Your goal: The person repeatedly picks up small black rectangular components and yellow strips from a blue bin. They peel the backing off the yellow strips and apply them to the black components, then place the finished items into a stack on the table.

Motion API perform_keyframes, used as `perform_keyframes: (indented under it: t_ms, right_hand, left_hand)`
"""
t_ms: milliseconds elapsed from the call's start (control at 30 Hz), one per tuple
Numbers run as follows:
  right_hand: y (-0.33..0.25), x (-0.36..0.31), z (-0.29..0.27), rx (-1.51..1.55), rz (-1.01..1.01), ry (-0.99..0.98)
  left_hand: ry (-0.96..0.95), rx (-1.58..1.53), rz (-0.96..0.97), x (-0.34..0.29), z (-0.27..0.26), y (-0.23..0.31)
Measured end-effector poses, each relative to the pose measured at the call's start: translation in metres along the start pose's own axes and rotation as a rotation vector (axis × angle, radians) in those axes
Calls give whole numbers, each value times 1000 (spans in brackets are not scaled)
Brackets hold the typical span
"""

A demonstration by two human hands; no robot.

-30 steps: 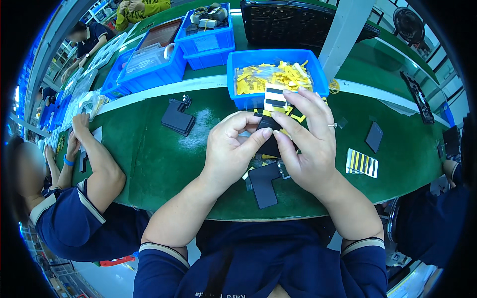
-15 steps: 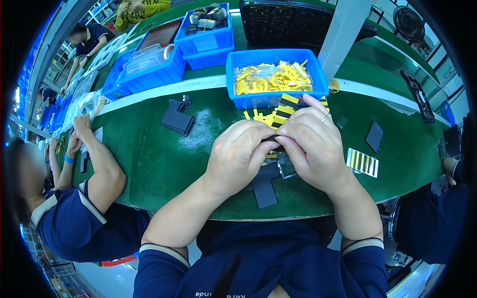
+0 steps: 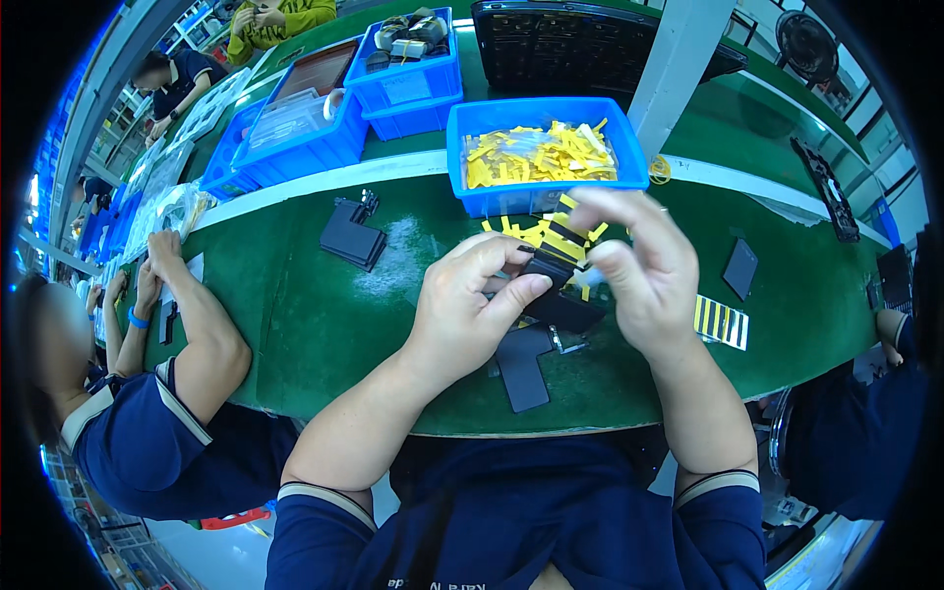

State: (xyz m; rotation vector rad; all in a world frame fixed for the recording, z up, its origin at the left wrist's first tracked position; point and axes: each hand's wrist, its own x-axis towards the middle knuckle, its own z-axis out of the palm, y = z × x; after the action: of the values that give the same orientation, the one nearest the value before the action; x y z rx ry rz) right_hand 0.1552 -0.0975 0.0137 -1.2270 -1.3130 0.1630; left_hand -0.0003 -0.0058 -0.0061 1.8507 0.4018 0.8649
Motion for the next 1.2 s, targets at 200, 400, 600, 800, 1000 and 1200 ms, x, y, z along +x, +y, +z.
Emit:
perform_keyframes:
  t_ms: [200, 400, 600, 800, 1000, 1200]
  right_hand:
    - [5, 2, -4, -331, -181, 72]
    - [10, -2, -10, 419, 485, -39]
    - [15, 1, -3, -86, 36, 78]
    - [9, 4, -3, -419, -253, 39]
    - [9, 1, 0, -326, -151, 45]
    - [9, 1, 1, -324, -153, 0]
  left_hand:
    - [53, -126, 11, 3, -1, -17]
    - [41, -87, 10, 2, 0, -15]
    - [73, -114, 32, 2, -1, -18]
    - [66, -168, -34, 3, -2, -17]
    - [39, -243, -114, 3, -2, -18]
    - [23, -262, -170, 2, -3, -16]
